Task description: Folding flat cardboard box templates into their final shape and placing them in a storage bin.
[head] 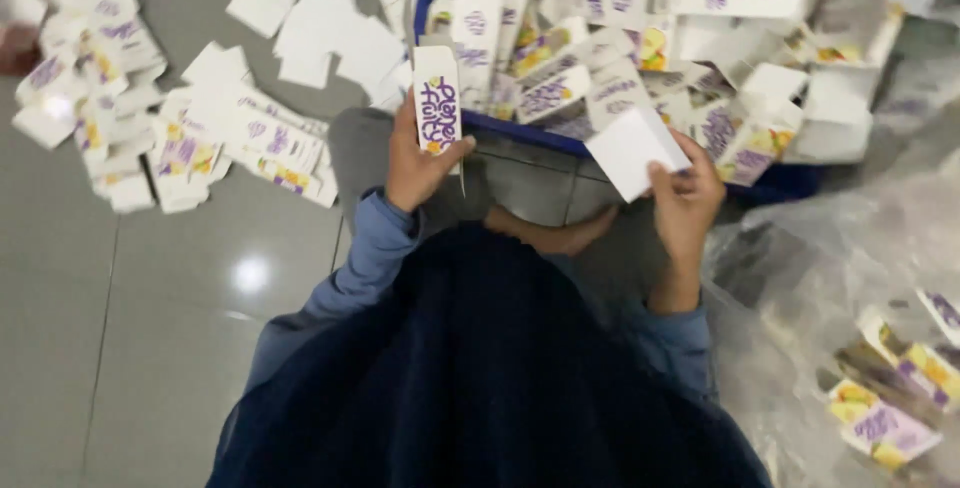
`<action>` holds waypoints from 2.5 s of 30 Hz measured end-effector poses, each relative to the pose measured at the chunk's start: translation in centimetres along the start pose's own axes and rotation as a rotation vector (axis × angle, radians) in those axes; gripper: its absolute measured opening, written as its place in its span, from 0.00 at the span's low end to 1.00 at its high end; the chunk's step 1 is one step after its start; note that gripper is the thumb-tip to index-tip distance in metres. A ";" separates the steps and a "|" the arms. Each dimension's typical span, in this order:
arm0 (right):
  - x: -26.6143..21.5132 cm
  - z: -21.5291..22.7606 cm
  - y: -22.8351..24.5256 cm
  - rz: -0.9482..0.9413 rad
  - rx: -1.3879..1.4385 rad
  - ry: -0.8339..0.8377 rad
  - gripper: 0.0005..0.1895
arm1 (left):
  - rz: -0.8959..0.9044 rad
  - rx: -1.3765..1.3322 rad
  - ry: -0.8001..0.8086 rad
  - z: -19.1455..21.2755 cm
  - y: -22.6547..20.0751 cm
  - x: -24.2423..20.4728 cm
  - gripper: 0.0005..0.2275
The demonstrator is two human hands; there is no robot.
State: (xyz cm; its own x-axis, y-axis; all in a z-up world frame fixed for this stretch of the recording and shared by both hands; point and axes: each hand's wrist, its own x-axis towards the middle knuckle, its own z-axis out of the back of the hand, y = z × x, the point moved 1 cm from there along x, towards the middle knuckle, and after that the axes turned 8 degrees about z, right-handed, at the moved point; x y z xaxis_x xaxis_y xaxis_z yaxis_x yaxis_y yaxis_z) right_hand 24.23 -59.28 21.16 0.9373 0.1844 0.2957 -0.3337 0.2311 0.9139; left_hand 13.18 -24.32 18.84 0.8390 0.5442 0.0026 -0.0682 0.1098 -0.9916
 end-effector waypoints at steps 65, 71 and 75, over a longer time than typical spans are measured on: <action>-2.6 -12.2 6.1 -0.058 0.539 0.122 0.24 | 0.399 -0.559 -0.030 -8.4 -4.0 -1.9 0.09; -3.2 -13.4 2.4 -0.217 0.529 0.147 0.19 | 0.520 -0.562 -0.146 -9.5 -0.9 -3.0 0.08; -4.1 -14.7 0.5 -0.222 0.455 0.108 0.16 | 0.566 -0.563 -0.127 -9.4 0.8 -3.5 0.10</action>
State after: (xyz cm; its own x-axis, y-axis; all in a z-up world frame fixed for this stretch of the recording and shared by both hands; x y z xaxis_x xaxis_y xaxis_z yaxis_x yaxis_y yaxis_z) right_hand 18.74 -45.84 16.34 0.9569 0.2810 0.0729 -0.0287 -0.1583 0.9870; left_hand 15.23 -33.94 16.79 0.6888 0.4857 -0.5383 -0.1540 -0.6275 -0.7633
